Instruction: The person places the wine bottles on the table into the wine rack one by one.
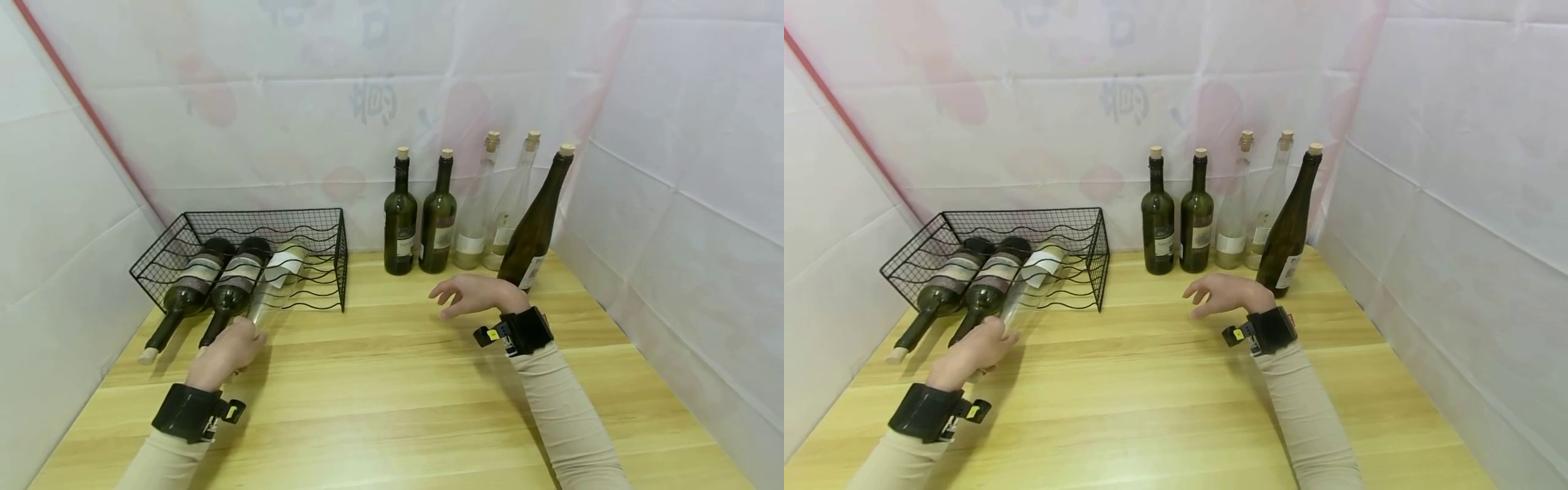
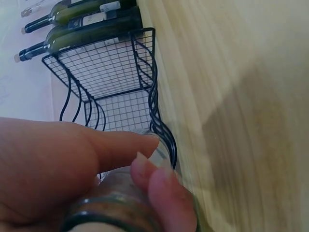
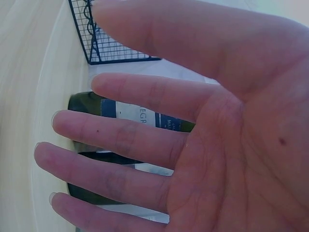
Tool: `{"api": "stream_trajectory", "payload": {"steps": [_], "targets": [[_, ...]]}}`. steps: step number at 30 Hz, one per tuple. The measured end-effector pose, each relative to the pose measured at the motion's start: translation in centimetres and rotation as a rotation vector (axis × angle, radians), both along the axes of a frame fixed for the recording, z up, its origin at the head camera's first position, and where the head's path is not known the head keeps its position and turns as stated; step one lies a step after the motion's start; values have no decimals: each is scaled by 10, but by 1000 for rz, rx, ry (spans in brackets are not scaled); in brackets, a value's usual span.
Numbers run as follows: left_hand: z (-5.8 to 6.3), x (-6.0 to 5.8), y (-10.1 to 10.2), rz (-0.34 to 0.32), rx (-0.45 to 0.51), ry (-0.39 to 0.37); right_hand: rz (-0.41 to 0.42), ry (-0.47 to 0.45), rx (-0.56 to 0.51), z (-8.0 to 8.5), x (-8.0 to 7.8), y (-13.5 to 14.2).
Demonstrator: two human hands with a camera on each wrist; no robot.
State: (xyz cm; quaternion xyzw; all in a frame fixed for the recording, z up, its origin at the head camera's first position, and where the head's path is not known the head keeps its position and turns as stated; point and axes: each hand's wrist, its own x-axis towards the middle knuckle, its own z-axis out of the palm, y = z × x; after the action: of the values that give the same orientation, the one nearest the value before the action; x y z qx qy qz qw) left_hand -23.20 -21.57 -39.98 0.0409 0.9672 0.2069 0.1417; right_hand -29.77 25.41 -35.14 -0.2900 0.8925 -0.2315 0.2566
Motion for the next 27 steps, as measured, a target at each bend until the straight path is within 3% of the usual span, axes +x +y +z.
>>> {"api": "stream_trajectory", "payload": {"steps": [8,14,22,27], "targets": [[-7,-5,7,-45,78,-34,-7,4,7,1,2,0],[-11,-14,7,-8,128,-98,5,14,4,1,2,0],[-6,-21,2,3,206,-162,-4,20,9,4,1,-2],[-3,-18,2,-26,169,-154,15,30,12,0,1,0]]}}
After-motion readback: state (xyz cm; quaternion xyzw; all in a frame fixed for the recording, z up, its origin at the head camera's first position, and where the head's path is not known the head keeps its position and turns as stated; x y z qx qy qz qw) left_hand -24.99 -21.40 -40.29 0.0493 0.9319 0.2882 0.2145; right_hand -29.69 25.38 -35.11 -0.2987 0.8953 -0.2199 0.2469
